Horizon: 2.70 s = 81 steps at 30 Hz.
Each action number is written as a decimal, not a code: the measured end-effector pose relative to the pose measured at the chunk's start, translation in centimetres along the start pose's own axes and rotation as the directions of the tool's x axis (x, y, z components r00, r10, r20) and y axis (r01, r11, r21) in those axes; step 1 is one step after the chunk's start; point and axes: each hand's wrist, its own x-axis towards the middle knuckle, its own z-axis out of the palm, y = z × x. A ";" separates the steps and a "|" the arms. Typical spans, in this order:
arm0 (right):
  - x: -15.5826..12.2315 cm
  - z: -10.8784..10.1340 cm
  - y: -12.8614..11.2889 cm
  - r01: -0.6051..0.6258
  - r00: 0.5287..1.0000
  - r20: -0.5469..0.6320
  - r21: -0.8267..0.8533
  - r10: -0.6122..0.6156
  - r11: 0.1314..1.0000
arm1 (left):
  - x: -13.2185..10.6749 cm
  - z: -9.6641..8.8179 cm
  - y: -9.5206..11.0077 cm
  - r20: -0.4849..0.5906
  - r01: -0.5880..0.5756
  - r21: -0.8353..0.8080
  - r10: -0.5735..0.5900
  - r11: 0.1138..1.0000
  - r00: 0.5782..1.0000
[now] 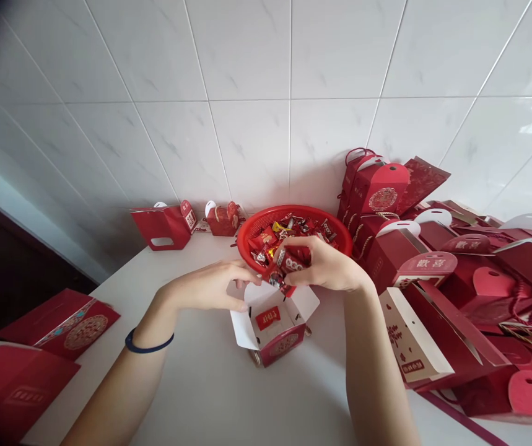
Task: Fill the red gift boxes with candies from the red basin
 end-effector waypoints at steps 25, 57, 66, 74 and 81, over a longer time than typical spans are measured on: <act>2.3 2.5 1.0 0.125 0.886 0.460 -0.124 -0.054 0.984 | -0.3 -0.3 -0.2 0.131 0.024 0.049 -0.030 0.999 0.991; -0.2 1.5 0.6 -0.017 0.999 -0.037 -0.424 0.001 0.905 | -0.5 -0.3 -0.5 0.190 0.037 0.061 -0.048 0.997 0.981; -5.2 3.6 1.0 -0.525 0.842 -0.359 -0.712 0.402 0.467 | -0.9 -0.6 -0.8 0.258 -0.074 0.091 0.049 0.993 0.965; -8.4 4.6 4.4 -0.258 0.956 -0.250 -0.465 0.154 0.847 | -1.1 -0.4 -0.1 0.209 -0.084 0.023 0.077 0.996 0.975; -7.6 6.6 6.7 0.173 0.956 -0.178 -0.298 -0.233 0.939 | -0.2 0.5 0.9 0.138 -0.037 0.012 0.035 0.999 0.990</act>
